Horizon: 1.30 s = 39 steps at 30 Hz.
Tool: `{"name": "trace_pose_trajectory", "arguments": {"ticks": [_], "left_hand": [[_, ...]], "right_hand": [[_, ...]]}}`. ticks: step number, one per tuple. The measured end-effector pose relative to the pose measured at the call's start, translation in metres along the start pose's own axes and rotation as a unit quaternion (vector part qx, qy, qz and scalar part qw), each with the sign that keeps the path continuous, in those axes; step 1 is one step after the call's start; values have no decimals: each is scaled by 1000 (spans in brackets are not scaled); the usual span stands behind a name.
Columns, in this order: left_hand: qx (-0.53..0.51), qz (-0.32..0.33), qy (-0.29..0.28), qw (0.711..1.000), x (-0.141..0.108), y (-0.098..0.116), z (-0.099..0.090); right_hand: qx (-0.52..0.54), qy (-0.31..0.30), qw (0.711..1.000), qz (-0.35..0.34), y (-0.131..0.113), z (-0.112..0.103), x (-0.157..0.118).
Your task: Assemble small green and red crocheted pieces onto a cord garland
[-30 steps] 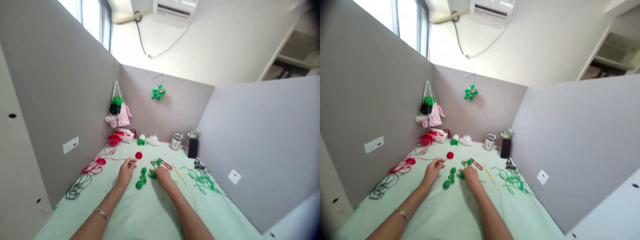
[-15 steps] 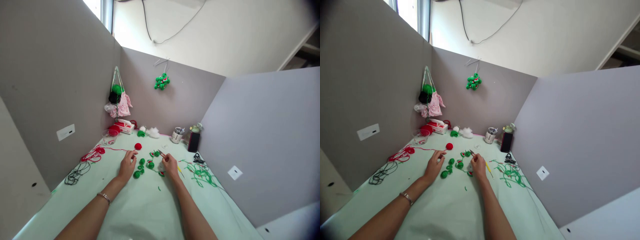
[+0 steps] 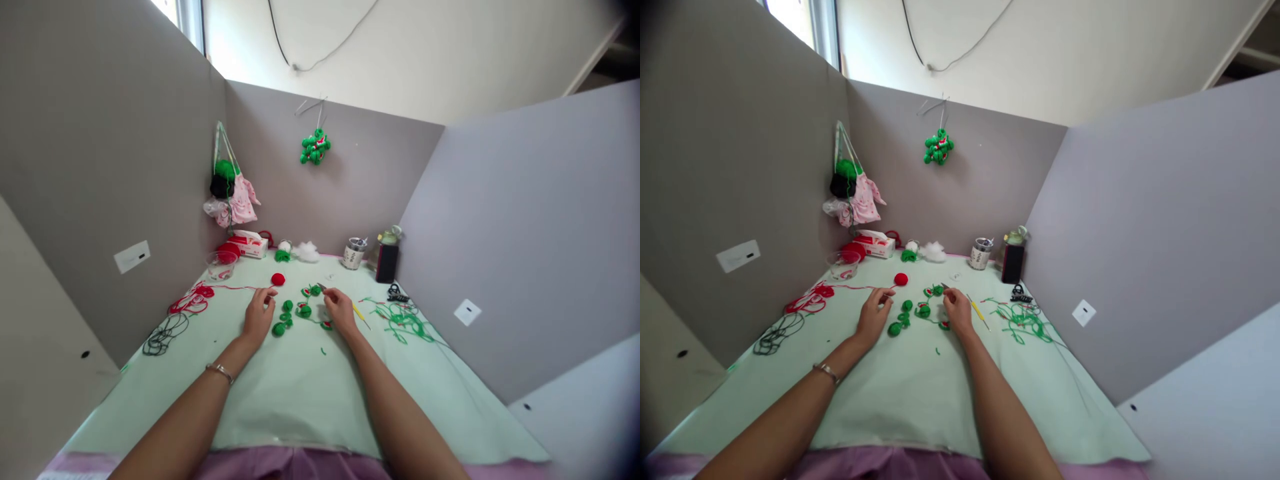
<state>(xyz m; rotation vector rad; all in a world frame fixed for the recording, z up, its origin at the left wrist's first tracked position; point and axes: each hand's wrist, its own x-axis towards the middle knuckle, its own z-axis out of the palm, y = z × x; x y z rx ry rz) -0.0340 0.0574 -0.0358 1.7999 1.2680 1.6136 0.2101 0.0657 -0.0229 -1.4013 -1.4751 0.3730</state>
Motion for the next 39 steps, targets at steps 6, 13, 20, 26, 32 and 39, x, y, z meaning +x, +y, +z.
{"name": "trace_pose_trajectory", "arguments": {"ticks": [6,13,20,26,32,39], "left_hand": [[3,-2,-20,1000,-1,2,-5],[-20,4,-62,998,-2,9,-4],[-71,-31,-86,993,16,7,6],[-87,-41,-94,991,28,8,13],[-96,-67,-77,990,18,13,0],[-146,-109,-110,977,10,32,-9]], "right_hand": [[34,-3,999,21,-5,2,-4],[81,-21,995,44,-26,2,-3],[46,-61,994,80,-31,5,13],[-29,-66,990,125,-27,34,15],[51,-64,985,151,-27,41,21],[262,-121,946,148,-39,2,29]]}}
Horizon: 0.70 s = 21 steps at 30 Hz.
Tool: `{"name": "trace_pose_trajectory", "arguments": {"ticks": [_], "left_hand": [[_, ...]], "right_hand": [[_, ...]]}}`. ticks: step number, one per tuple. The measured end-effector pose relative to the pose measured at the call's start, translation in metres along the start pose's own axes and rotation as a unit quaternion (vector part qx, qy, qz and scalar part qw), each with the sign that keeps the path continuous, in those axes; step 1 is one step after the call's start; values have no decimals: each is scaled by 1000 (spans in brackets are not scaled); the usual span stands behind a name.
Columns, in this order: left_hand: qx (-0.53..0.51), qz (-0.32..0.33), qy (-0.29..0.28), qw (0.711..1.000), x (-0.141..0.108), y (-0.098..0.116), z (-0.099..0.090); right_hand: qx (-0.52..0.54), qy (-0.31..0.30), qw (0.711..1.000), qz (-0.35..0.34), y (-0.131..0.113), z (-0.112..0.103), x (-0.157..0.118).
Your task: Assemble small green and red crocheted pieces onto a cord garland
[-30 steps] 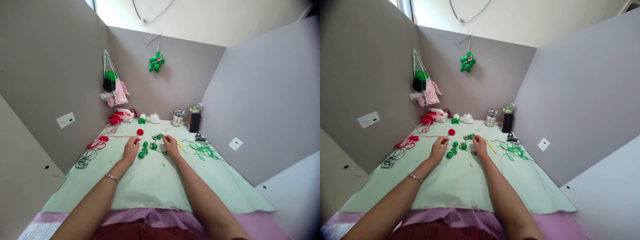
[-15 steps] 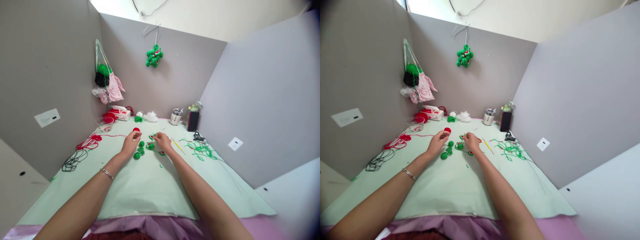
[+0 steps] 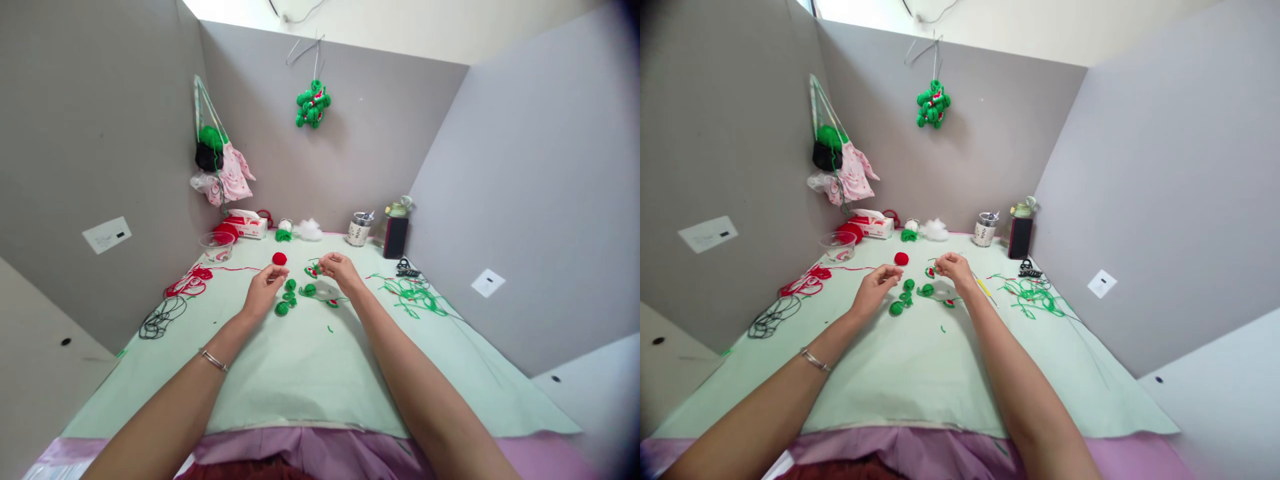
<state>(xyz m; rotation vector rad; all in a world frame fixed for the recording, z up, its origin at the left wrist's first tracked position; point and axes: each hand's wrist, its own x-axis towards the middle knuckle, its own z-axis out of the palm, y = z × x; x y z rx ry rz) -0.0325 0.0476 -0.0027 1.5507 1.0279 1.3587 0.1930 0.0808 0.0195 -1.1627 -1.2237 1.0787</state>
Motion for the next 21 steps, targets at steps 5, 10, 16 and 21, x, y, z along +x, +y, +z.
{"name": "trace_pose_trajectory", "arguments": {"ticks": [5,10,16,21], "left_hand": [[-34,-21,-29,999,-3,2,2],[-52,-20,-77,995,-9,9,7],[-102,-52,-237,965,-14,21,6],[-38,-70,-296,952,-12,21,-4]], "right_hand": [[75,-41,996,25,-7,-10,-11],[89,-123,986,64,-16,-1,-39],[93,-202,973,68,-21,19,-63],[95,-187,977,49,-20,22,-67]]}}
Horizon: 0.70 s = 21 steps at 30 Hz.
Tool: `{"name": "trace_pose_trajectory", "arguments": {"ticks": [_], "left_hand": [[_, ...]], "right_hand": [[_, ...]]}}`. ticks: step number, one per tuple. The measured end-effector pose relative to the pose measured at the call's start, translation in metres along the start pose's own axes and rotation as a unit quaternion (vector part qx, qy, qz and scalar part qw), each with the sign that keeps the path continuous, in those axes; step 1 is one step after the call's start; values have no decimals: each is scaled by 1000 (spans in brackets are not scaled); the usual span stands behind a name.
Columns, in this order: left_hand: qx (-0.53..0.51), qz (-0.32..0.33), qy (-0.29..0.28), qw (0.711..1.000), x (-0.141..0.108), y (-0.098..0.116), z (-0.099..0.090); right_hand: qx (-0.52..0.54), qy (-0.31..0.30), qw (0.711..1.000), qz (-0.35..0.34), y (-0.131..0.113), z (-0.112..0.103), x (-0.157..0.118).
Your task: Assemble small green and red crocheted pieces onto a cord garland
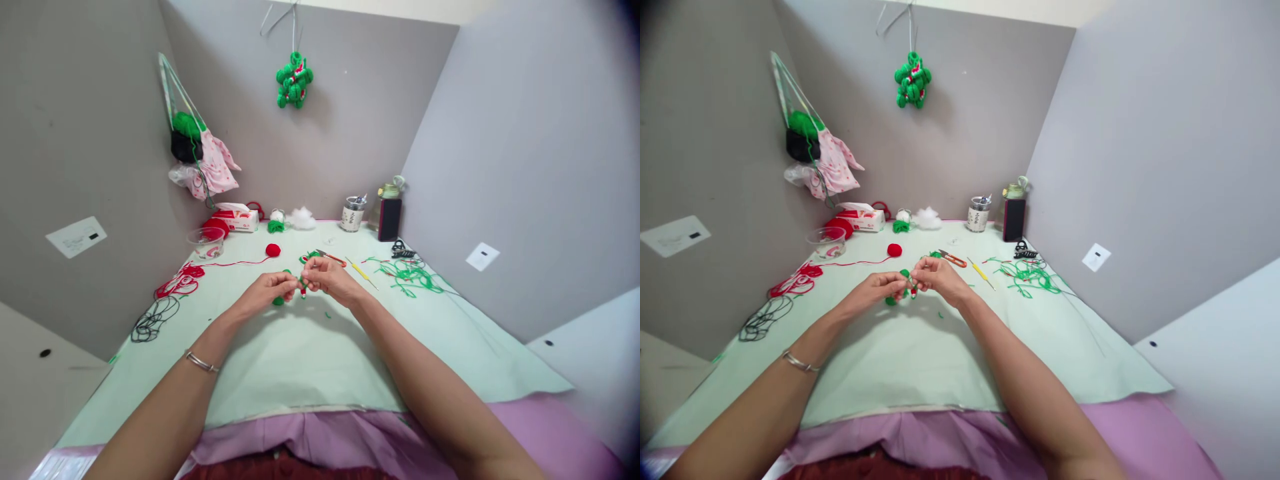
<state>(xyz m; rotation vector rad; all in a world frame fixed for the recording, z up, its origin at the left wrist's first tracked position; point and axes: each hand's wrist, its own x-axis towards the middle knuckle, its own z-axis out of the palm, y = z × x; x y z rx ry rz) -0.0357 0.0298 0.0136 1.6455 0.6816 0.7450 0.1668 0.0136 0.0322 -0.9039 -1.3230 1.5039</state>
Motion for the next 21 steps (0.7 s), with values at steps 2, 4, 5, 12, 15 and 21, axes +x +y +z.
{"name": "trace_pose_trajectory", "arguments": {"ticks": [2,4,5,12,15,21], "left_hand": [[12,-10,-29,999,-1,2,-1],[-15,-22,-29,999,-3,7,-1],[-43,-29,-23,998,-4,9,-1],[-209,-28,28,977,-5,11,2],[-207,-22,52,977,-4,6,3],[-131,-28,-1,991,-7,3,10]], "right_hand": [[-1,12,1000,-7,-1,0,-2],[3,23,1000,-8,-2,1,-4],[7,24,1000,-7,-3,1,-5],[30,24,999,8,1,3,-4],[-7,65,998,-7,6,4,-3],[-46,84,994,-54,15,14,-4]]}}
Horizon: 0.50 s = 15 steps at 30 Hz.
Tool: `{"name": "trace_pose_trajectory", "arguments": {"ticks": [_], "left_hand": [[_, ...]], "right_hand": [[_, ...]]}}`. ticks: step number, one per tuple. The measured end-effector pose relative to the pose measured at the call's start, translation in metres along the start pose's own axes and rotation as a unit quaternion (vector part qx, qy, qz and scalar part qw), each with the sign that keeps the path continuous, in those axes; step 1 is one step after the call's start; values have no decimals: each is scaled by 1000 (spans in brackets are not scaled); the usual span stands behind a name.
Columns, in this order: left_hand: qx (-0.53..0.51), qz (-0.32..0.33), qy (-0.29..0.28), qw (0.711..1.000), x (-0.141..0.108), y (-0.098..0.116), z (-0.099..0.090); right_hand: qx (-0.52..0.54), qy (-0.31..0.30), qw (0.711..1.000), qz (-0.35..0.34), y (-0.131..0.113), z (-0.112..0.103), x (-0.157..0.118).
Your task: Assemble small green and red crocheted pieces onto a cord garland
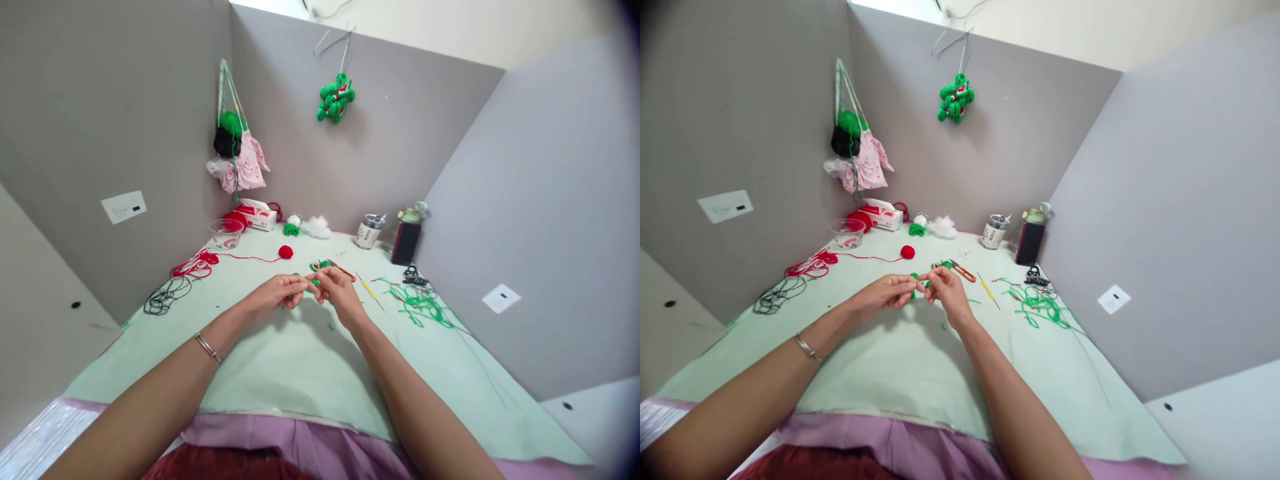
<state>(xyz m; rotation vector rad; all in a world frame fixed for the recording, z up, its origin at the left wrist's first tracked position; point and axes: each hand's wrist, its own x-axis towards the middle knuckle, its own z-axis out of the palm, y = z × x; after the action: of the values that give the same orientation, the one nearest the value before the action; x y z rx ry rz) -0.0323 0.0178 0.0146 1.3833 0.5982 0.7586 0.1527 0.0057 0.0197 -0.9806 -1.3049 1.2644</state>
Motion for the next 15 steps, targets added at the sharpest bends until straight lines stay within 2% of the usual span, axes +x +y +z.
{"name": "trace_pose_trajectory", "arguments": {"ticks": [3,6,11,15], "left_hand": [[-11,-3,-34,999,-2,0,3],[-46,3,-35,998,-4,3,4],[-90,10,15,996,-2,4,2],[-121,46,68,989,2,0,4]], "right_hand": [[-11,-52,998,20,4,8,-3],[-44,-58,997,5,6,10,-4],[-68,3,997,-38,7,6,-2],[-38,1,999,-23,6,6,-1]]}}
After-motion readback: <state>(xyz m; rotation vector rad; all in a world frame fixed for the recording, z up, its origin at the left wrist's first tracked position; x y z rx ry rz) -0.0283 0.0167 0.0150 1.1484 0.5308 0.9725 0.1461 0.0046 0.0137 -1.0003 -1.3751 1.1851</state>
